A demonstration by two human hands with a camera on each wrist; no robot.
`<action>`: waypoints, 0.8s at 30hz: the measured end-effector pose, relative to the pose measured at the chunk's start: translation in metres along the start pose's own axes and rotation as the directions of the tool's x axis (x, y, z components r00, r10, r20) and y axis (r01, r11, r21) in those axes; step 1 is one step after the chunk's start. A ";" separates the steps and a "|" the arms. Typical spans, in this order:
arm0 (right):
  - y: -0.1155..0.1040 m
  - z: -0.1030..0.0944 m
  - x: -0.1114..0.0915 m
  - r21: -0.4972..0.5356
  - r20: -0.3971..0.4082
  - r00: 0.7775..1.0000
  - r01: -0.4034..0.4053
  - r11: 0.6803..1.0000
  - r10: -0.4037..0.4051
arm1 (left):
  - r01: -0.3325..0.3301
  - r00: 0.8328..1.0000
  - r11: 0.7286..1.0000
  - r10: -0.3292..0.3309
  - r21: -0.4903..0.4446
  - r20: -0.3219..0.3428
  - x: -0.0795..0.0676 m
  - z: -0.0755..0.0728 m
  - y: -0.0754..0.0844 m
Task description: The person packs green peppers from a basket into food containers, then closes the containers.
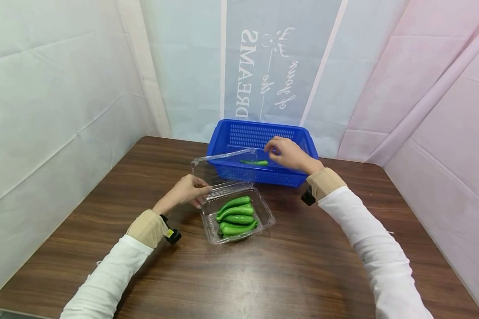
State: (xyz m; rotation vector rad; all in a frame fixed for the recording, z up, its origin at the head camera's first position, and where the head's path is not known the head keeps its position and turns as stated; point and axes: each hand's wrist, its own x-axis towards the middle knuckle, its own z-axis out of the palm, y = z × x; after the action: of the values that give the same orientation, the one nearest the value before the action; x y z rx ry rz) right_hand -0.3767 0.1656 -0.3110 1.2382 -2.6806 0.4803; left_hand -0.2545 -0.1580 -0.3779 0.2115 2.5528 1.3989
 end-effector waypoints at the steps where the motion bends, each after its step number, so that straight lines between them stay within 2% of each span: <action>1: 0.003 0.002 0.002 0.002 0.004 1.000 -0.012 1.000 0.012 | 0.001 1.000 1.000 -0.001 -0.001 -0.001 0.000 0.000 0.000; 9: 0.024 0.017 0.018 0.051 0.079 0.993 -0.092 0.994 0.087 | -0.005 1.000 1.000 0.005 -0.003 -0.002 0.000 -0.001 0.001; 17: 0.035 0.033 0.029 0.067 0.190 0.966 -0.194 0.979 0.178 | -0.002 1.000 1.000 0.002 -0.017 0.004 -0.001 0.000 0.001; 24: 0.040 0.044 0.036 0.023 0.245 0.951 -0.199 0.980 0.187 | -0.020 1.000 1.000 0.020 -0.007 0.005 -0.001 0.000 -0.001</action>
State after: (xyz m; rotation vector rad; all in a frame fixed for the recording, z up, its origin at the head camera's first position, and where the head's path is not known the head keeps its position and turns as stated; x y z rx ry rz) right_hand -0.4307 0.1487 -0.3514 1.1157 -3.0330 0.4452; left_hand -0.2540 -0.1590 -0.3784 0.2403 2.5483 1.4123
